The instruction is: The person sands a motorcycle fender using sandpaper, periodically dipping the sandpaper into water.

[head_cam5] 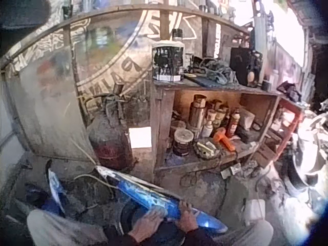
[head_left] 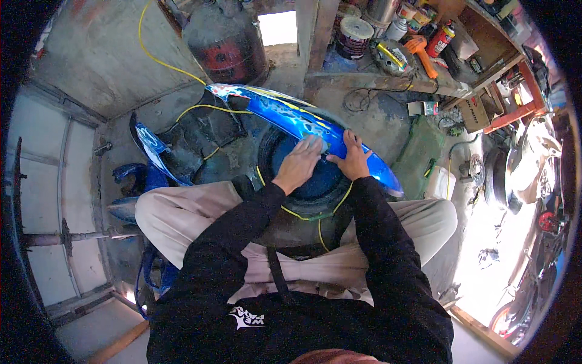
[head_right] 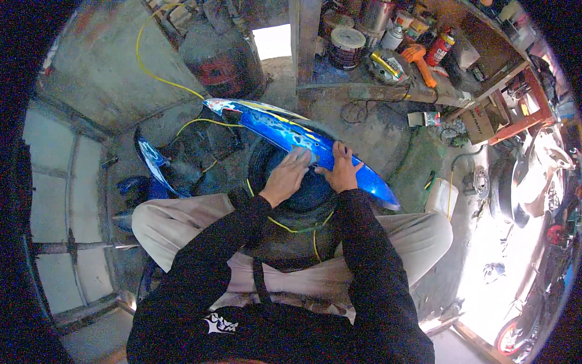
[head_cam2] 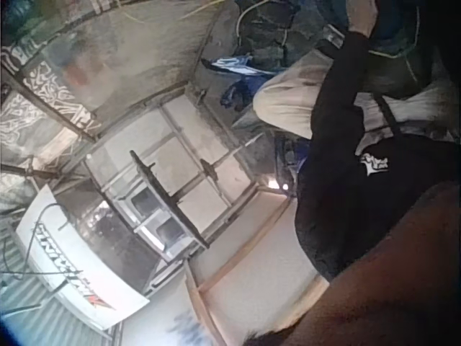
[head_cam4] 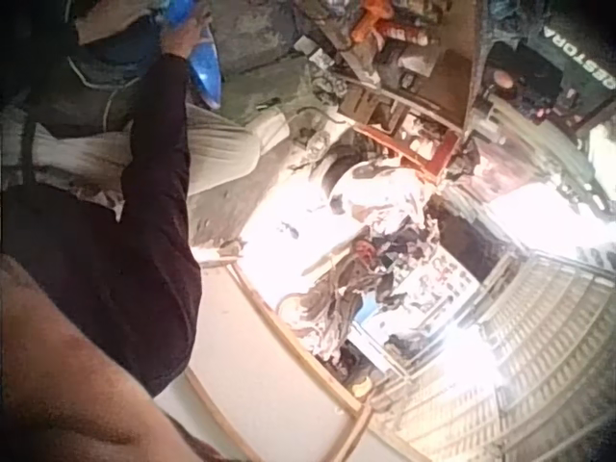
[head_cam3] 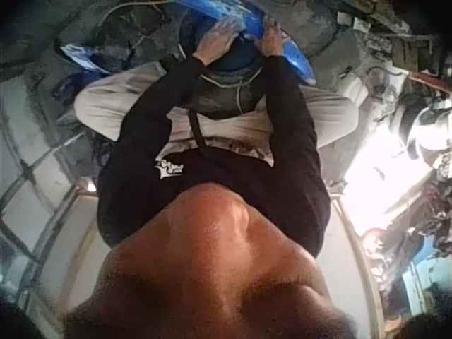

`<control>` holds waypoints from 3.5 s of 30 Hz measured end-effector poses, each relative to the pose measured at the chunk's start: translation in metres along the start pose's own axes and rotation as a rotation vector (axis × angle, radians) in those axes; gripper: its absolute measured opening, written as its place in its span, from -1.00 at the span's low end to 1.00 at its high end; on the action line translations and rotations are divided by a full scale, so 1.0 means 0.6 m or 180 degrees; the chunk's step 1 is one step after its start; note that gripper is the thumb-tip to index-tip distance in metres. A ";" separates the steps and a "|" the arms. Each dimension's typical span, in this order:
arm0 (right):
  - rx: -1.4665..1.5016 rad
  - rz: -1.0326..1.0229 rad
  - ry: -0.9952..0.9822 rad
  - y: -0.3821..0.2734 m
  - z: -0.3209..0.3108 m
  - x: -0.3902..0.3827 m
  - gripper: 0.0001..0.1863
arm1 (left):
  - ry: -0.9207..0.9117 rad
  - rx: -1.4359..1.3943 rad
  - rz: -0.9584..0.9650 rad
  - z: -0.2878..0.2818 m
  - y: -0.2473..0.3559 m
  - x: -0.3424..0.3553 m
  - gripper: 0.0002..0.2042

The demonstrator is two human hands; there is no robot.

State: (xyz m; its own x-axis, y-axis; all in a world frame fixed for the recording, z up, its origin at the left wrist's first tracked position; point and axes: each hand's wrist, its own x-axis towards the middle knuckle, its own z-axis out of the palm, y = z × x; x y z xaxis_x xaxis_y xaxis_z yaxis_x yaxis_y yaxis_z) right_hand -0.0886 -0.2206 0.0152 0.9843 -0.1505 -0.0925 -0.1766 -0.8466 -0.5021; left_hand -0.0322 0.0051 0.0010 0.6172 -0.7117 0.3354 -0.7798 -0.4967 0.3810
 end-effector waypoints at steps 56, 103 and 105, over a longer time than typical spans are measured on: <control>-0.0005 0.0101 -0.0087 0.003 -0.001 0.001 0.21 | 0.0400 -0.0007 -0.1292 -0.057 -0.035 -0.004 -0.64; 0.0059 0.0106 -0.0062 0.006 0.006 0.005 0.21 | 0.0301 -0.0039 -0.0756 -0.058 -0.058 -0.014 -0.65; 0.0062 0.0122 -0.0049 0.007 0.003 0.006 0.21 | 0.0157 -0.0248 -0.0381 -0.057 -0.062 -0.013 -0.66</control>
State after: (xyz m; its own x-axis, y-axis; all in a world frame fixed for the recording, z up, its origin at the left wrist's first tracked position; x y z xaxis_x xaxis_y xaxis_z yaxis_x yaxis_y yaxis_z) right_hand -0.0855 -0.2239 0.0113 0.9766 -0.1747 -0.1251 -0.2145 -0.8302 -0.5145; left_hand -0.0047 0.0462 0.0136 0.7111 -0.6236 0.3247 -0.6911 -0.5351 0.4858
